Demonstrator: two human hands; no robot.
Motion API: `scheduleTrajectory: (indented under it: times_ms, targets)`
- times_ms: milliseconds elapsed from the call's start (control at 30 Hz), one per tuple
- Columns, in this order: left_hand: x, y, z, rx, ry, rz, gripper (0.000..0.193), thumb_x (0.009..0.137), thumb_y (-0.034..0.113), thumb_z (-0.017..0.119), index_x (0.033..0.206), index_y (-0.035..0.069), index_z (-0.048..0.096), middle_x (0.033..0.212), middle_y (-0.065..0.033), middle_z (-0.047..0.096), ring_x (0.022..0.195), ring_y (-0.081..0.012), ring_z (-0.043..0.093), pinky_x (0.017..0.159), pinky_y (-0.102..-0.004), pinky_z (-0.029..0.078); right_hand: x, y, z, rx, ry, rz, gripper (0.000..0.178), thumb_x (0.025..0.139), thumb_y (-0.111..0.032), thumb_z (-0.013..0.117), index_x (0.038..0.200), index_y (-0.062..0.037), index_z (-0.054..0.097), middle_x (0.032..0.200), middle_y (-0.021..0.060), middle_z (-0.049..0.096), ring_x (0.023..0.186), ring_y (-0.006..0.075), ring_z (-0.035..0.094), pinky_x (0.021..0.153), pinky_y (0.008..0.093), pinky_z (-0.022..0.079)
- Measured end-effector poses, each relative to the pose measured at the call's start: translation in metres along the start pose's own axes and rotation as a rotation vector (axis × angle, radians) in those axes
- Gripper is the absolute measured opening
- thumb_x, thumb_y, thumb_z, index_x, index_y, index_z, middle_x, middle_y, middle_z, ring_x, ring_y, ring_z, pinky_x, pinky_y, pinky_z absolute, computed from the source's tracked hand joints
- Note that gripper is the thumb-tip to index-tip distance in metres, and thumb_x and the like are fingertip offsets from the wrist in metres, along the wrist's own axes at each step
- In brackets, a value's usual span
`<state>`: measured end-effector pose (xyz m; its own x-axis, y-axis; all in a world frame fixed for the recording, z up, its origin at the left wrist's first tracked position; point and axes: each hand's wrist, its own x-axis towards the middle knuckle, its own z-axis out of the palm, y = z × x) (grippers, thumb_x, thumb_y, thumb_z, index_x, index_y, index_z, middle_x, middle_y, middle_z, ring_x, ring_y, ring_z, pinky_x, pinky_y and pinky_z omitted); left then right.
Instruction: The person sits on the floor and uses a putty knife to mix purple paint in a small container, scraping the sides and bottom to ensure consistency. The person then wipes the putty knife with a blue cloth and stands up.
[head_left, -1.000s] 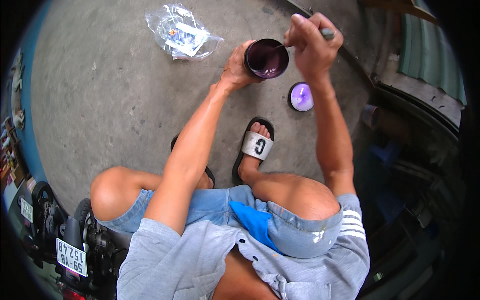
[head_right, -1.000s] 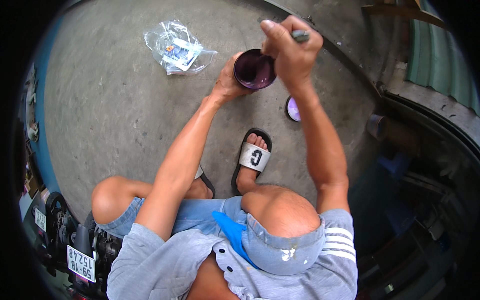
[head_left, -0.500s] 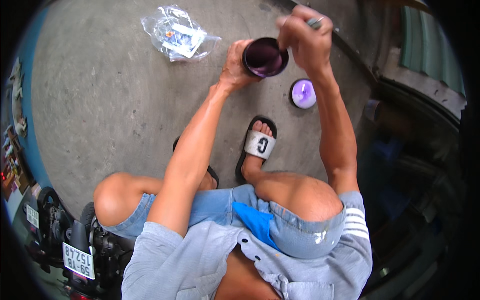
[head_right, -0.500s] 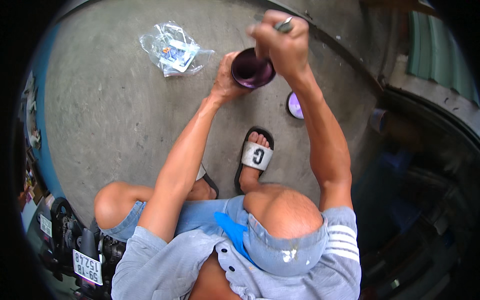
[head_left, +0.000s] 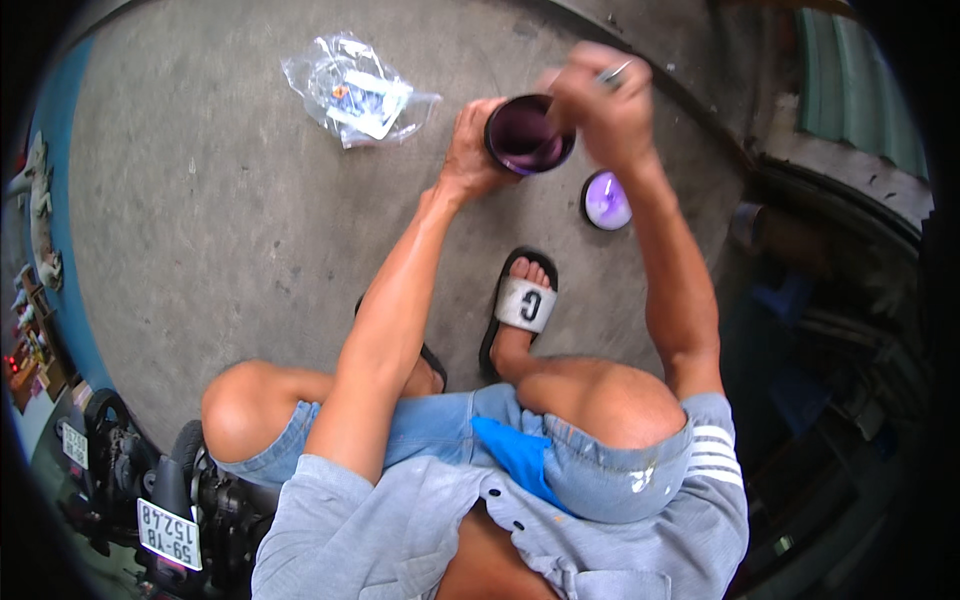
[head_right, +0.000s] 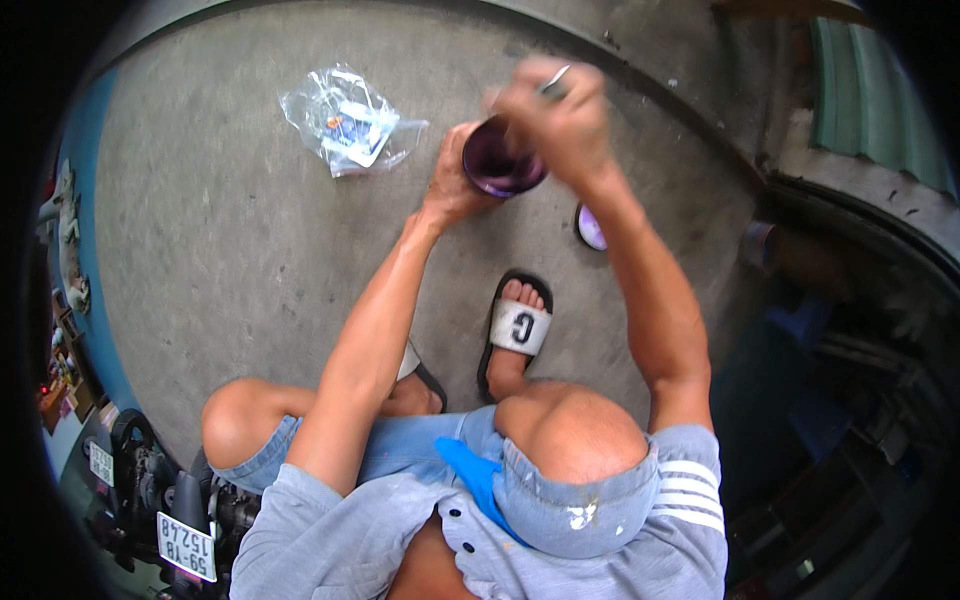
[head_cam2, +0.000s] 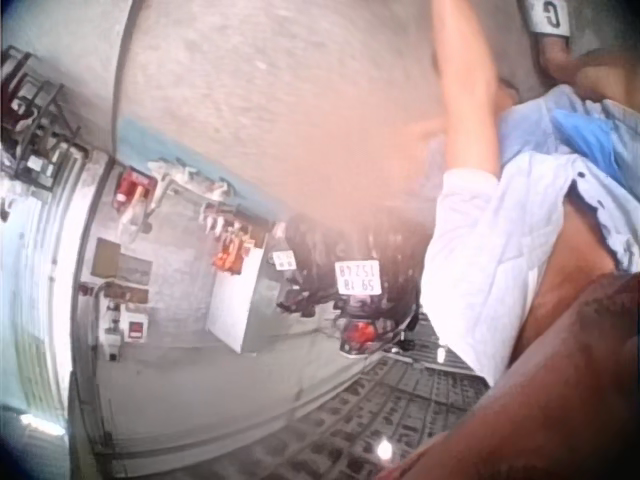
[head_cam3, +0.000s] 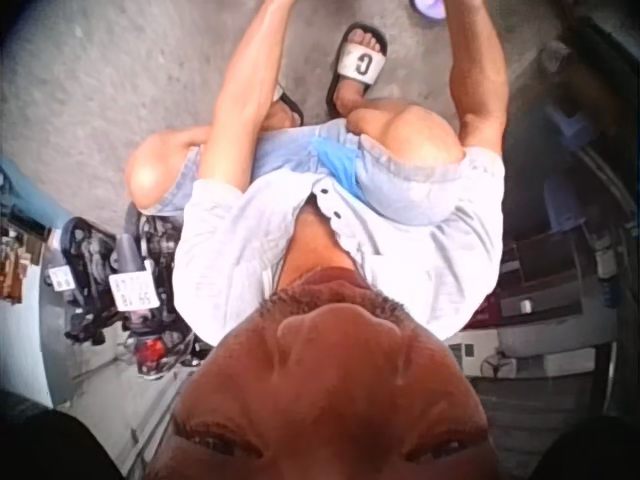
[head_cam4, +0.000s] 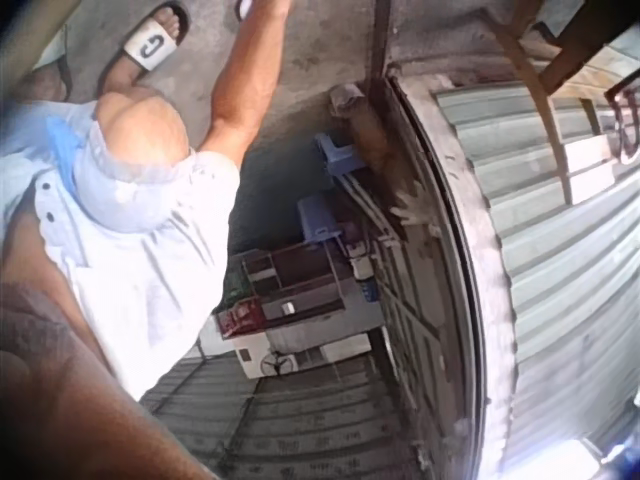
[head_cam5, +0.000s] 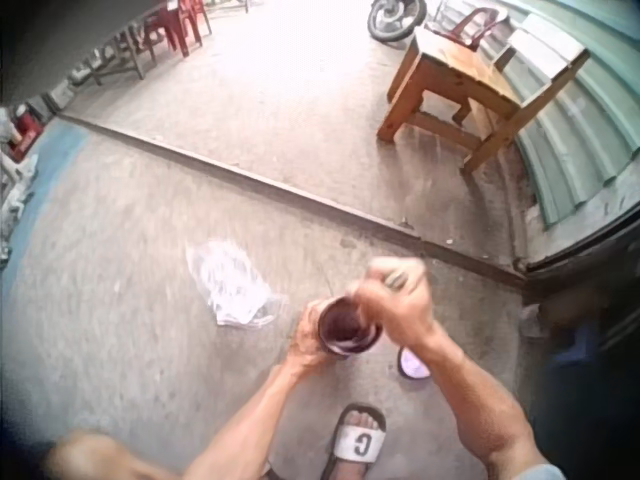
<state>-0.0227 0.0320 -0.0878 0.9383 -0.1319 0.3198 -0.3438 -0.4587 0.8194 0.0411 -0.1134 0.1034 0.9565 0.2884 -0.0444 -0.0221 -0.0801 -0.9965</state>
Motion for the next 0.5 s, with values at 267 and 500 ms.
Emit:
scheduleTrajectory:
  times_ms: [267, 500]
  targets:
    - [0.0, 0.009, -0.008, -0.013, -0.07, -0.034, 0.096, 0.052, 0.027, 0.094, 0.134, 0.01, 0.047, 0.128, -0.0117, 0.056, 0.122, -0.0345, 0.052, 0.105, -0.0452, 0.041, -0.021, 0.015, -0.003, -0.16, -0.099, -0.148, 0.025, 0.081, -0.011, 0.071, 0.061, -0.0054, 0.057, 0.053, 0.0004, 0.051, 0.05, 0.0089, 0.048, 0.047, 0.0274, 0.037]
    - [0.0, -0.027, -0.006, -0.168, -0.271, -0.062, 0.094, 0.049, 0.023, 0.094, 0.132, 0.012, 0.052, 0.129, -0.0118, 0.057, 0.123, -0.0342, 0.052, 0.106, -0.0457, 0.041, -0.002, 0.04, 0.032, -0.052, -0.03, -0.392, 0.019, 0.08, -0.011, 0.072, 0.066, -0.0028, 0.061, 0.058, 0.0017, 0.057, 0.049, 0.0111, 0.05, 0.047, 0.0269, 0.041]
